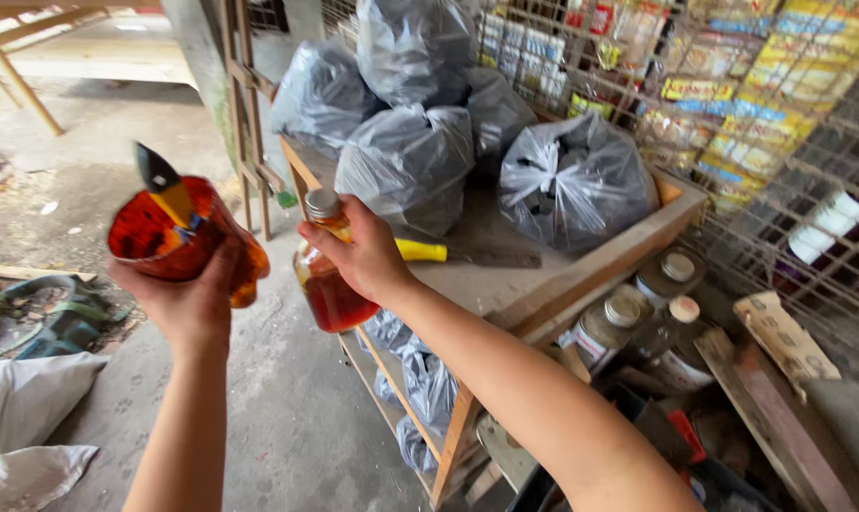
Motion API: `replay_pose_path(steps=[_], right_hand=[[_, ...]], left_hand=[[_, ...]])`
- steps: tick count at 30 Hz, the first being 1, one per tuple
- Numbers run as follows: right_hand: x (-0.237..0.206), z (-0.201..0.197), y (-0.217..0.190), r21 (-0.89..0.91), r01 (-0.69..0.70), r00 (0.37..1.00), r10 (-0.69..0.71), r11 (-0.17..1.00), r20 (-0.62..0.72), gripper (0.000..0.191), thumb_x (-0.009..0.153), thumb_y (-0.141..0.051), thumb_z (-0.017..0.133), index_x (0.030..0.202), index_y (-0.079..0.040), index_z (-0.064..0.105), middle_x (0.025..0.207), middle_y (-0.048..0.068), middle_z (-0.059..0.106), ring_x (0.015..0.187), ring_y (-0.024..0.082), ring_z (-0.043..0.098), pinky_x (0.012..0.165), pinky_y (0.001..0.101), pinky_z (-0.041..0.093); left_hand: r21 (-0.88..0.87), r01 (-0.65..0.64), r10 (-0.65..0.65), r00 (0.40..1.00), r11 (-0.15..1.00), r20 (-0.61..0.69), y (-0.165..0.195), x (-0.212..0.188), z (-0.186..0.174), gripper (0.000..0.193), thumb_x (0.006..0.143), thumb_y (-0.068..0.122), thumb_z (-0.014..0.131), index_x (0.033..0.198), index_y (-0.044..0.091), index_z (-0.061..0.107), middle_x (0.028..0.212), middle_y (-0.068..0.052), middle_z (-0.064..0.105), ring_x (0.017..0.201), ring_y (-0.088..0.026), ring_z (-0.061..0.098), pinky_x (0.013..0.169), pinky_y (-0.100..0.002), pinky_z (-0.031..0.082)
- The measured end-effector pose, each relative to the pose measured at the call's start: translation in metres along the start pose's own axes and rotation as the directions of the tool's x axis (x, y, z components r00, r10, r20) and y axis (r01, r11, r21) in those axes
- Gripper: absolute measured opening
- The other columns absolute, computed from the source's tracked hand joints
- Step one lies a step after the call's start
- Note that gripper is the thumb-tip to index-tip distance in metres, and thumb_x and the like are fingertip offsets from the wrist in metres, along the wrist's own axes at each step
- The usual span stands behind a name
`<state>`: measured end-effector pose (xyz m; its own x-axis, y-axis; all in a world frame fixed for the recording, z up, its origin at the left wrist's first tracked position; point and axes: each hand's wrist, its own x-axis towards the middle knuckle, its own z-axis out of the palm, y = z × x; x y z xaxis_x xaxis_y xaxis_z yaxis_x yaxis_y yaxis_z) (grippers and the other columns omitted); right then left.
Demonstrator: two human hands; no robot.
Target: The person wipes reddish stain onto wooden chair and stool frames using a cloth, working over the slats and rails. They carry a stool to another spot, pour liquid from a bottle into a container, and brush stain onto the stool's top rails.
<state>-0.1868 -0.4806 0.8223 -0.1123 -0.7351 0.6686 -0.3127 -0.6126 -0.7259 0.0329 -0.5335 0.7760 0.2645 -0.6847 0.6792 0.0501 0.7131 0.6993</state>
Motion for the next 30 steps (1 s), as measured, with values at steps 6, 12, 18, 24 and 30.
replay_pose_path(steps=[6,12,18,24,30], right_hand=[[0.019,-0.005,0.012,0.041,0.022,0.997,-0.019,0.999,-0.073,0.038,0.095,-0.034,0.075,0.114,-0.003,0.065,0.103,0.008,0.074,0.098,0.018,0.07,0.09,0.0317,0.054],[0.029,0.001,0.025,-0.108,-0.061,0.983,0.041,0.992,-0.181,0.037,0.093,-0.035,0.077,0.109,-0.003,0.066,0.099,0.009,0.075,0.093,0.019,0.071,0.086,0.0332,0.054],[0.055,0.047,0.04,-0.109,-0.149,0.965,0.121,0.983,-0.234,0.039,0.091,-0.035,0.078,0.107,-0.002,0.064,0.096,0.01,0.075,0.091,0.02,0.071,0.083,0.0345,0.054],[0.086,0.125,0.052,-0.041,-0.166,0.969,0.155,0.985,-0.192,0.041,0.091,-0.037,0.078,0.11,-0.003,0.064,0.099,0.007,0.074,0.093,0.018,0.069,0.086,0.0328,0.054],[0.14,0.223,0.064,0.086,-0.141,0.988,0.145,0.986,-0.045,0.041,0.091,-0.036,0.077,0.112,-0.003,0.064,0.1,0.007,0.073,0.094,0.015,0.067,0.087,0.0312,0.054]], left_hand=[[0.061,0.12,-0.119,0.993,0.991,-0.017,0.011,0.012,0.029,0.096,0.075,0.011,0.093,0.145,0.007,0.028,0.142,-0.013,0.051,0.13,-0.024,0.057,0.107,-0.04,0.054],[0.156,0.118,-0.125,0.991,0.981,0.036,0.001,0.029,0.042,0.097,0.073,0.015,0.096,0.143,0.004,0.029,0.14,-0.017,0.051,0.128,-0.027,0.057,0.105,-0.039,0.054],[0.18,0.155,-0.17,0.983,0.971,0.073,-0.014,0.065,0.008,0.099,0.071,0.02,0.097,0.143,0.004,0.031,0.138,-0.015,0.054,0.126,-0.025,0.058,0.104,-0.038,0.054],[0.205,0.083,-0.095,0.994,0.975,0.053,-0.038,0.107,-0.056,0.097,0.072,0.019,0.097,0.144,0.004,0.033,0.137,-0.015,0.054,0.125,-0.025,0.058,0.104,-0.038,0.053],[0.139,0.039,-0.036,0.999,0.99,-0.027,-0.062,0.163,-0.114,0.098,0.071,0.018,0.095,0.146,0.004,0.033,0.137,-0.014,0.055,0.124,-0.023,0.059,0.103,-0.037,0.053]])
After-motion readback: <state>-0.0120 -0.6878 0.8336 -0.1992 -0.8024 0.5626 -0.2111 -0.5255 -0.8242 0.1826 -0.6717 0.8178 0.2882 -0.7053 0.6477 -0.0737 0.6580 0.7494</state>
